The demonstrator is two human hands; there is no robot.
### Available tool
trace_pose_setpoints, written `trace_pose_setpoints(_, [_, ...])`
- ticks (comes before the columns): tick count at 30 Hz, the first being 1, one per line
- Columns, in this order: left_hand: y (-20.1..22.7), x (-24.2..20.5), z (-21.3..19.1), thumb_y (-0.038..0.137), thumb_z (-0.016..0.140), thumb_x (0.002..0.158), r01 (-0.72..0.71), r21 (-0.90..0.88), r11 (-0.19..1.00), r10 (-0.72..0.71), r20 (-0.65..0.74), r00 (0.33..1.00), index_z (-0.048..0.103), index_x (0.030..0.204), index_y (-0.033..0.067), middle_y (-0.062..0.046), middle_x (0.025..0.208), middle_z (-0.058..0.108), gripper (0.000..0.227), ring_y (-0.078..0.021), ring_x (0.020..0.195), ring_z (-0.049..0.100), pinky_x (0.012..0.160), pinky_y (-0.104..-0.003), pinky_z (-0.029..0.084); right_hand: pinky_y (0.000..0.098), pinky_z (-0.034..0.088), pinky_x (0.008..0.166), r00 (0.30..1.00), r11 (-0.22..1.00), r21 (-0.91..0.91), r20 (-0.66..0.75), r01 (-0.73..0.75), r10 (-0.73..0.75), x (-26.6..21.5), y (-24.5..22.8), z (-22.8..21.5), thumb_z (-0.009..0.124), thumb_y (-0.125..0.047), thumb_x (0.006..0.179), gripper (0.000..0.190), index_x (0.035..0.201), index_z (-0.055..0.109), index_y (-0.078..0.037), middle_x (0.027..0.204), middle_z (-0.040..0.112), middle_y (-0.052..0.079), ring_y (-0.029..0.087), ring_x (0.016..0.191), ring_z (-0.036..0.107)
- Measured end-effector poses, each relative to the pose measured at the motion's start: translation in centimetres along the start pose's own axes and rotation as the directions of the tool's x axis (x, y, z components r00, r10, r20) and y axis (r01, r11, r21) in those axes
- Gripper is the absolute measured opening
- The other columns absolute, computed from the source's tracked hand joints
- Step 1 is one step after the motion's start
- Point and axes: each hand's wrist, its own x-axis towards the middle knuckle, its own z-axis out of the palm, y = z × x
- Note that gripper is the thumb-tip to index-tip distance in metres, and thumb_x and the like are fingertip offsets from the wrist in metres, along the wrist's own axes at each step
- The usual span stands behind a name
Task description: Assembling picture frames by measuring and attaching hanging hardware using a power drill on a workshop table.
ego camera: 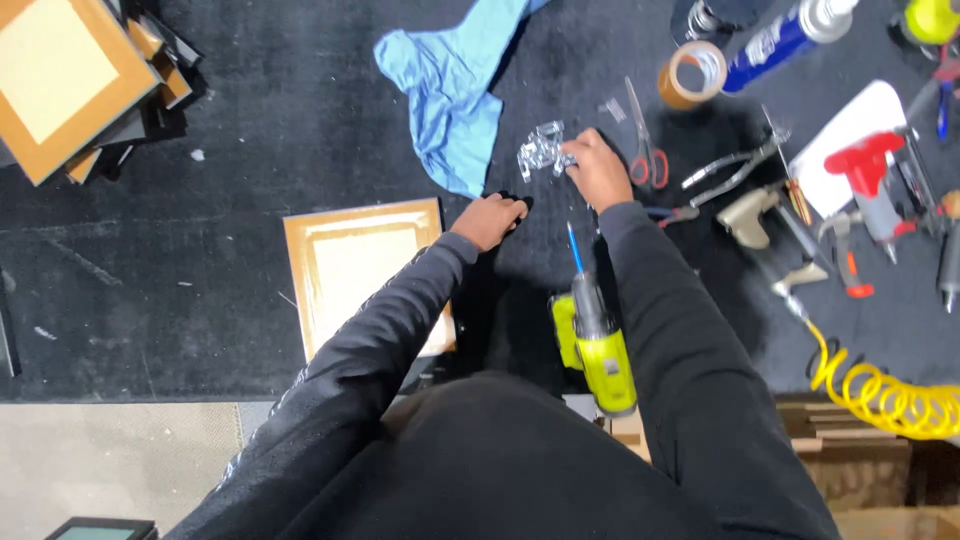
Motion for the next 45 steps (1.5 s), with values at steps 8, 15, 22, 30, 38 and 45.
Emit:
trace_pose_setpoints(8, [0.4, -1.4, -1.9, 0.031, 0.074, 0.087, 0.019, -0.333, 0.943, -0.134, -0.327, 0.936, 0.058, 0.124, 0.0125, -0.013, 0.118, 0.049, 0.044, -0.0441, 0.115, 0.056, 0.097, -0.056, 0.052, 0.0403, 0.058, 0.084, 0.987, 0.979, -0.151, -0.067, 0.134, -0.145, 0.3, -1.9, -2.3, 0.073, -0.012, 0.093, 0.014, 0.091, 0.059, -0.008, 0.099, 0.052, 0.008, 0.036, 0.101, 0.064])
trace_pose_setpoints(15, [3.5, -3.1, -8.2, 0.030, 0.065, 0.100, 0.079, -0.782, 0.618, -0.418, -0.242, 0.876, 0.061, 0.135, 0.0154, -0.009, 0.108, 0.073, 0.038, -0.0317, 0.103, 0.070, 0.090, -0.045, 0.056, 0.0311, 0.057, 0.074, 0.884, 0.884, -0.227, -0.141, 0.409, -0.445, 0.2, -9.2, -6.8, 0.073, -0.023, 0.093, 0.007, 0.089, 0.067, -0.022, 0.081, 0.062, -0.003, 0.022, 0.091, 0.069])
trace_pose_setpoints(22, [7.2, -10.2, -17.7, 0.020, 0.076, 0.092, -0.147, -0.782, 0.606, -0.375, -0.443, 0.814, 0.076, 0.114, 0.0196, -0.005, 0.089, 0.079, 0.022, -0.0230, 0.090, 0.076, 0.082, -0.038, 0.059, 0.0256, 0.053, 0.066, 0.715, 0.700, -0.425, -0.157, 0.573, -0.681, -3.4, -20.0, -14.1, 0.067, -0.023, 0.097, 0.009, 0.089, 0.062, -0.023, 0.085, 0.056, -0.009, 0.017, 0.084, 0.065])
trace_pose_setpoints(30, [10.1, -22.9, -17.6, 0.022, 0.081, 0.086, -0.152, -0.701, 0.697, -0.393, -0.550, 0.737, 0.080, 0.102, 0.0175, -0.006, 0.089, 0.078, 0.017, -0.0264, 0.086, 0.076, 0.083, -0.041, 0.059, 0.0299, 0.052, 0.056, 0.685, 0.682, -0.404, -0.163, 0.610, -0.710, -10.8, -31.3, -13.6, 0.068, -0.030, 0.096, 0.010, 0.090, 0.062, -0.024, 0.083, 0.055, -0.007, 0.018, 0.081, 0.064])
trace_pose_setpoints(38, [12.5, -31.0, -15.0, 0.010, 0.085, 0.084, -0.121, -0.913, 0.389, -0.574, -0.343, 0.743, 0.080, 0.101, 0.0060, -0.007, 0.086, 0.078, 0.018, -0.0112, 0.083, 0.073, 0.082, -0.034, 0.059, 0.0173, 0.049, 0.060, 0.777, 0.766, -0.319, -0.125, 0.558, -0.617, -16.7, -36.5, -7.7, 0.066, -0.023, 0.096, 0.012, 0.087, 0.058, -0.023, 0.081, 0.051, -0.010, 0.011, 0.079, 0.061])
trace_pose_setpoints(45, [10.5, -35.8, -11.2, 0.008, 0.083, 0.082, -0.014, -0.912, 0.411, -0.587, -0.276, 0.761, 0.081, 0.098, 0.0093, -0.007, 0.083, 0.077, 0.016, -0.0131, 0.081, 0.069, 0.077, -0.034, 0.058, 0.0303, 0.062, 0.067, 0.952, 0.917, 0.254, -0.097, 0.307, -0.291, -20.3, -40.9, -2.5, 0.075, -0.005, 0.088, 0.015, 0.087, 0.064, -0.015, 0.082, 0.060, -0.002, 0.020, 0.081, 0.071])
